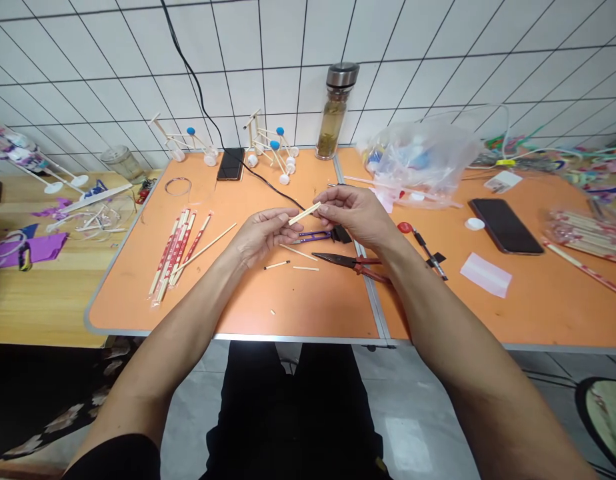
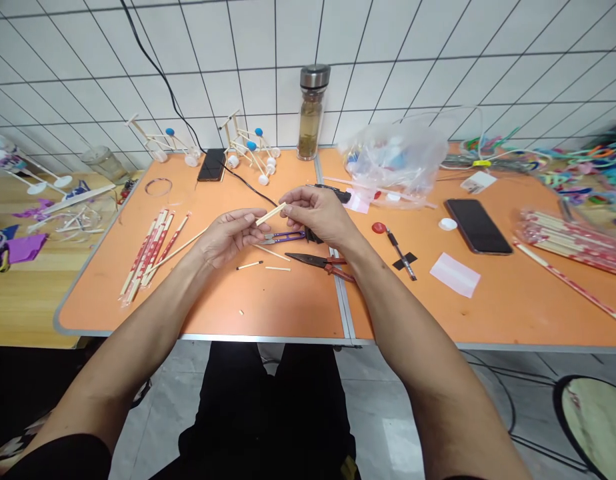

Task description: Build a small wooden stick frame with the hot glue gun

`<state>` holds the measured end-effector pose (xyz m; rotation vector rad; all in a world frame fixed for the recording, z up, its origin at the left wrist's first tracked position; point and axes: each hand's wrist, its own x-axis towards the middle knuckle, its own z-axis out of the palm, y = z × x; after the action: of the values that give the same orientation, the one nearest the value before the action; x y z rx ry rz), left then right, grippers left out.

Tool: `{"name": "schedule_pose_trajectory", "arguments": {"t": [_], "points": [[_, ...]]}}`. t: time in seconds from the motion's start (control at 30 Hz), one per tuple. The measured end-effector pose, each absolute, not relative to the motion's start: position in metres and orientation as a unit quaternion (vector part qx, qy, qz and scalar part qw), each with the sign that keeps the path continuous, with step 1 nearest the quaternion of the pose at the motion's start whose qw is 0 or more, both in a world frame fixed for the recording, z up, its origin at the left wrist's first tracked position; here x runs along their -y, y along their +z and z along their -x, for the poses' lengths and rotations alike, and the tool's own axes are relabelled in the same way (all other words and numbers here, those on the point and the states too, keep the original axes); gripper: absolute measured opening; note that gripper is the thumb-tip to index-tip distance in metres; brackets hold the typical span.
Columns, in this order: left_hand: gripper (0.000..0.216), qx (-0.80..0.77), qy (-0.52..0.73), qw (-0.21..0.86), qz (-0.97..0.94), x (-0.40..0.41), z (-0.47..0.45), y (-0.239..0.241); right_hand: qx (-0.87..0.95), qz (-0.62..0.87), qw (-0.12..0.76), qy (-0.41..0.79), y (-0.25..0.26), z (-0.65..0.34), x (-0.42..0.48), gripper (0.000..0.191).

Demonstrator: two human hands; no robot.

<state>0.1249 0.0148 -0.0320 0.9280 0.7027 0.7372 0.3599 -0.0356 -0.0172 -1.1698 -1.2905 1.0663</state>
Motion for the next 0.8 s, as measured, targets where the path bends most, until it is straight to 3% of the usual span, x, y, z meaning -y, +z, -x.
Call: {"name": "schedule_pose_trajectory", "arguments": {"t": [0.27,0.7,0.8], "points": [[0.031,-0.289,0.4,0.747,-0.446,-0.012,-0.125,-0.029,0.492,0.472,0.572,0.456,-0.03,-0.354,0.031,0.037],[0.004,-0.356,0.413,0.723,-0.423,-0.015,-0.127,-0.027,0.511,0.461,0.558,0.464,-0.032,-0.352,0.032,0.05],[0.01,-0.371,0.407,0.727,-0.41,-0.015,-0.128,-0.026,0.518,0.457,0.555,0.463,-0.032,-0.352,0.032,0.05]]}}
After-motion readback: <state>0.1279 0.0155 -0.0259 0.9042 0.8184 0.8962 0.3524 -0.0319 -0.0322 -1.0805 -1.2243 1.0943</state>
